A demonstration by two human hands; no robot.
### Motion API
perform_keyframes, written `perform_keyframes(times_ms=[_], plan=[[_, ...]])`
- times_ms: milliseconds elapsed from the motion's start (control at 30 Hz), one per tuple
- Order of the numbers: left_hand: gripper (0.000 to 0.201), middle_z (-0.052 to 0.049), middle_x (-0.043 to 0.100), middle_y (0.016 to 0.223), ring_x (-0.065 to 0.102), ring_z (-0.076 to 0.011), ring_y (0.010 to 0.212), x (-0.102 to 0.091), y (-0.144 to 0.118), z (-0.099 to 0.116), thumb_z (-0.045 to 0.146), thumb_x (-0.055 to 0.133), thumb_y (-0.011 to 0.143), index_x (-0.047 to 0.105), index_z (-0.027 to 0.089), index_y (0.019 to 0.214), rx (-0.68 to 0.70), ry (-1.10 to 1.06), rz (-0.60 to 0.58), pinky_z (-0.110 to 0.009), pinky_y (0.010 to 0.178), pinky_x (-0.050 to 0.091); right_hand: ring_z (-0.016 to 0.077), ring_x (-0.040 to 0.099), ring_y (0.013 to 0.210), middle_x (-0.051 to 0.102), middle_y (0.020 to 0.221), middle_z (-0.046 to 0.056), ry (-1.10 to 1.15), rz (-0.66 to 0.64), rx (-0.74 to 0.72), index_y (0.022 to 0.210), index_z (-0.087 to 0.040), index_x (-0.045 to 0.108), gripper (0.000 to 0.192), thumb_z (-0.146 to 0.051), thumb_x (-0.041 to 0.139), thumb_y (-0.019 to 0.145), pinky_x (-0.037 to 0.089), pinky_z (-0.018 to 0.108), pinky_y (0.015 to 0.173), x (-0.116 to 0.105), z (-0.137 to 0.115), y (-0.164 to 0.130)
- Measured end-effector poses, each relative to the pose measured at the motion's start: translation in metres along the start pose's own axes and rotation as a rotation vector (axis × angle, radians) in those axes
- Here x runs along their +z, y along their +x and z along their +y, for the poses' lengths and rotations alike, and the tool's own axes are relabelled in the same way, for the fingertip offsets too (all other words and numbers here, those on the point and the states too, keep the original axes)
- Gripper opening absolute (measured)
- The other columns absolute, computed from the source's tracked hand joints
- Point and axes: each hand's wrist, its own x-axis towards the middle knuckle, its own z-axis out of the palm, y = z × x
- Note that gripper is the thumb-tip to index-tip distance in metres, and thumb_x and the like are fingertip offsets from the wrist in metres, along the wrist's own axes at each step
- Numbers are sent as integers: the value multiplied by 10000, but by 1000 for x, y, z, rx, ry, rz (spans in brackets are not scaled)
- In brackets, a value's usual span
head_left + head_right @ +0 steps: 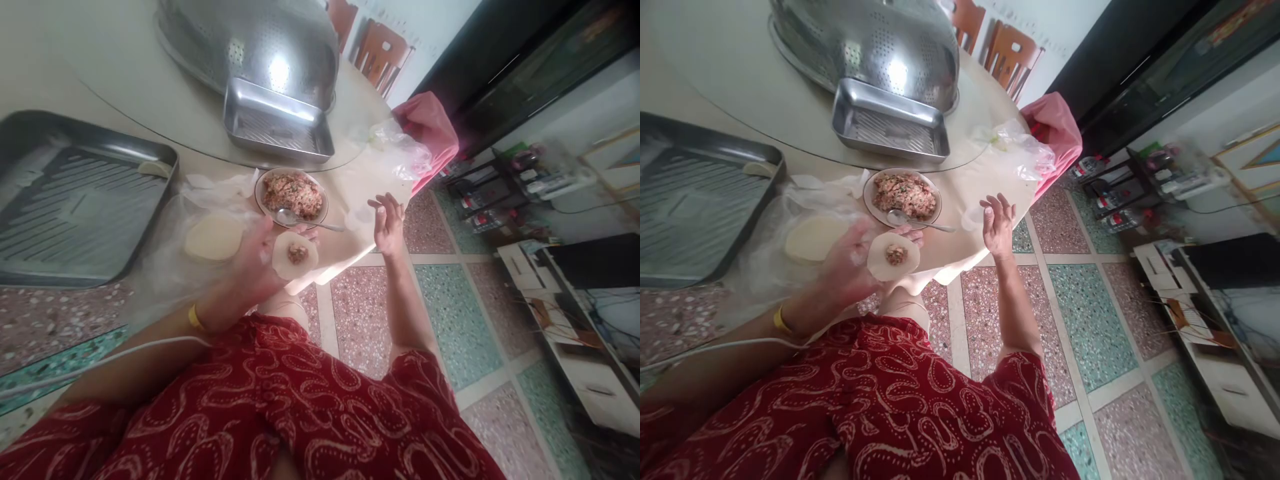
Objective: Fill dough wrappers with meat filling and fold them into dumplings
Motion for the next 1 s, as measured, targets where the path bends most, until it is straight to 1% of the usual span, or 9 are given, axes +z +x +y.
perform_keyframes(times_ms=[200,267,333,467,533,600,700,833,1000], plan=[[581,-124,745,1026,729,-220,969,5,6,-6,581,323,1010,594,127,1251,-33,-54,-39,-327,893,580,306,433,1442,690,1274,84,-73,-182,-10,1110,-213,695,574,-441,176,1022,118,633,1233,25,19,5],[586,-123,743,1022,727,-220,985,5,6,-5,571,317,1016,595,112,1252,-40,-72,-59,-328,911,576,313,440,1438,697,1257,86,-68,-188,-10,1100,-211,696,572,-438,177,1023,116,645,1230,25,19,5],[581,-122,742,1039,717,-220,1034,4,7,-5,557,317,1022,590,105,1264,-38,-82,-78,-332,961,557,320,439,1440,702,1245,99,-35,-123,-19,1133,-198,687,571,-438,181,1021,123,658,1228,19,14,4],[564,-130,739,1107,697,-235,1106,1,7,-6,554,361,1011,599,111,1268,-29,-57,-99,-360,1042,517,294,464,1430,733,1177,69,133,30,-96,1199,-237,653,527,-451,203,1027,171,674,1224,-1,-23,-3],[579,-131,741,1092,695,-246,1109,3,6,-6,569,365,1006,600,109,1268,-32,-42,-86,-374,1053,510,258,501,1408,761,1118,15,324,12,-207,1215,-290,625,473,-470,226,1035,236,660,1219,-7,-52,-10],[631,-133,742,1056,697,-261,1093,5,3,-5,596,317,1009,587,98,1288,-53,-27,-88,-402,1054,508,211,548,1368,778,1037,-42,489,-31,-381,1199,-350,612,469,-515,204,1036,225,620,1254,-7,-82,-18],[696,-109,746,966,715,-271,971,6,-2,-3,645,248,992,570,122,1320,-118,-33,-166,-456,1028,519,166,572,1345,761,1086,-72,542,-127,-642,1159,-395,620,474,-603,220,1013,222,495,1300,-1,-112,-29],[617,-55,745,841,686,-228,729,-1,-6,-2,667,326,943,602,229,1278,-137,-69,-250,-429,912,567,195,530,1388,714,1195,-41,498,-218,-791,1157,-348,659,467,-606,300,1004,129,510,1321,6,-125,-36],[546,-10,651,580,632,-188,561,-11,-7,-3,630,350,963,648,227,1178,-147,-117,-258,-316,680,565,243,528,1385,754,1037,-6,534,-355,-767,1151,-317,684,492,-603,310,1007,99,572,1310,3,-133,-29]])
